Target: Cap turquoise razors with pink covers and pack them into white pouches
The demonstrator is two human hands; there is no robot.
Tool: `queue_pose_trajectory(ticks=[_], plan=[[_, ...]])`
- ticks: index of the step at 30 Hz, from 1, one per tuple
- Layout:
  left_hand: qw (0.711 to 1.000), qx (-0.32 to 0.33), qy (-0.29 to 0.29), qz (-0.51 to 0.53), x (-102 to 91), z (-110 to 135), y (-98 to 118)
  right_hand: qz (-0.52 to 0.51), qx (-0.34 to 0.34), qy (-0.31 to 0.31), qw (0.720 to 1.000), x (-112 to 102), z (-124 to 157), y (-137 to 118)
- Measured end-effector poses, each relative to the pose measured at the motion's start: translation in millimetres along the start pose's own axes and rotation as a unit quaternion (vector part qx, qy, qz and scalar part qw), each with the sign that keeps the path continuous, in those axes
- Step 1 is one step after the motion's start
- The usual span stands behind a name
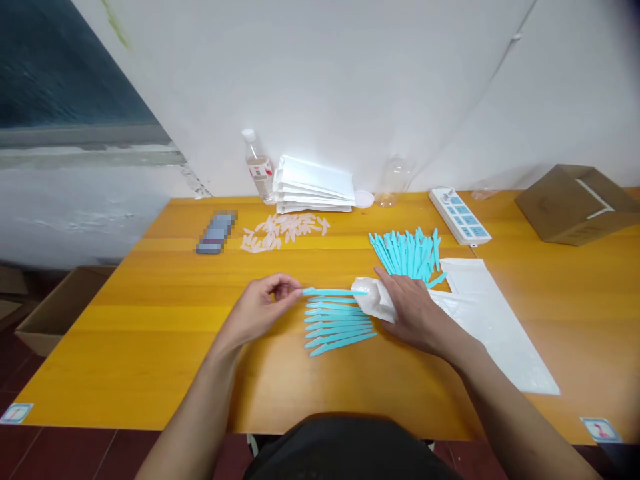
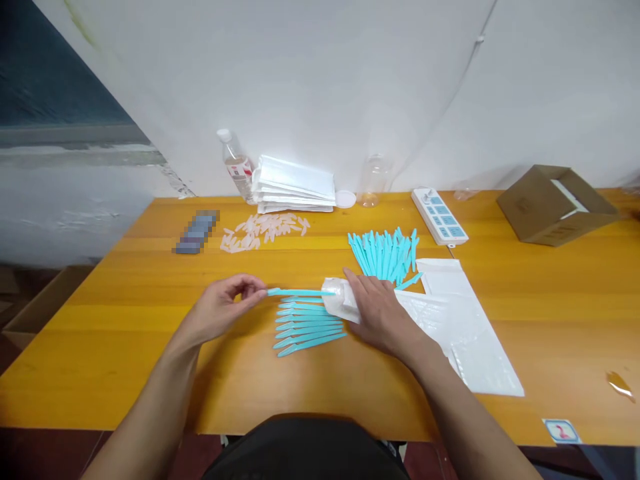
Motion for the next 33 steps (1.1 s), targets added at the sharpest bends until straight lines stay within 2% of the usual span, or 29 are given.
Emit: queue_pose_trajectory(ticks=[3, 5, 7, 9, 12, 14, 17, 19, 20, 24, 26, 28, 33], plan=[[0.996, 0.070, -0.055, -0.018, 37.5, -3.0, 34.7, -0.028, -0.035, 0.008, 0.999, -0.5, -7.2, -18.1], [0.991, 0.105, -0.088, 0.001, 53.1, -5.1, 40.8, -0.053, -0.047, 0.018, 0.997, -1.6, -8.8, -25.1], [0.994, 0.094, -0.057, 0.002, 48.1, -9.1, 23.9, -0.069, -0.039, 0.029, 0.996, -2.7, -8.1, -25.2], [0.997, 0.063, -0.016, -0.038, 35.5, -13.2, -5.9, -0.075, -0.022, 0.040, 0.996, -3.2, -6.6, -21.6], [0.990, 0.047, -0.047, -0.121, 35.3, -17.9, -41.1, -0.081, -0.008, 0.041, 0.996, -0.9, -5.7, -17.8], [0.986, 0.052, -0.049, -0.150, 39.9, -20.6, -48.5, -0.087, -0.007, 0.037, 0.996, 2.0, -6.2, -17.2], [0.987, 0.059, -0.063, -0.134, 45.8, -21.0, -44.3, -0.092, 0.000, 0.030, 0.995, 6.2, -6.0, -14.3], [0.994, 0.034, -0.059, -0.087, 37.1, -17.3, -43.1, -0.091, 0.008, 0.029, 0.995, 7.8, -4.7, -10.4], [0.997, 0.014, -0.042, -0.060, 26.7, -14.0, -44.0, -0.089, 0.011, 0.030, 0.996, 7.8, -4.0, -8.6], [0.994, -0.047, 0.090, 0.038, -32.2, 8.8, -46.4, -0.086, 0.017, 0.024, 0.996, 8.1, -5.6, -7.3], [0.991, -0.049, 0.119, 0.048, -46.2, 18.9, -37.8, -0.088, 0.014, 0.015, 0.996, 8.9, -10.2, -11.6], [0.994, -0.026, 0.100, 0.023, -38.7, 21.6, -19.1, -0.093, 0.005, 0.011, 0.996, 9.2, -16.5, -18.9], [0.993, 0.112, -0.006, -0.026, 30.0, 9.2, 41.4, -0.133, -0.047, 0.030, 0.990, 6.9, -29.7, -39.7]])
Point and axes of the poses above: each hand's wrist, its own z-axis away from the middle knuckle, its own x-axis out of the palm, y = z × x, the point moved 7 cm from there along -z, towards the middle knuckle, and after that the axes turned 2 degrees about -x, right-handed, at the moved point
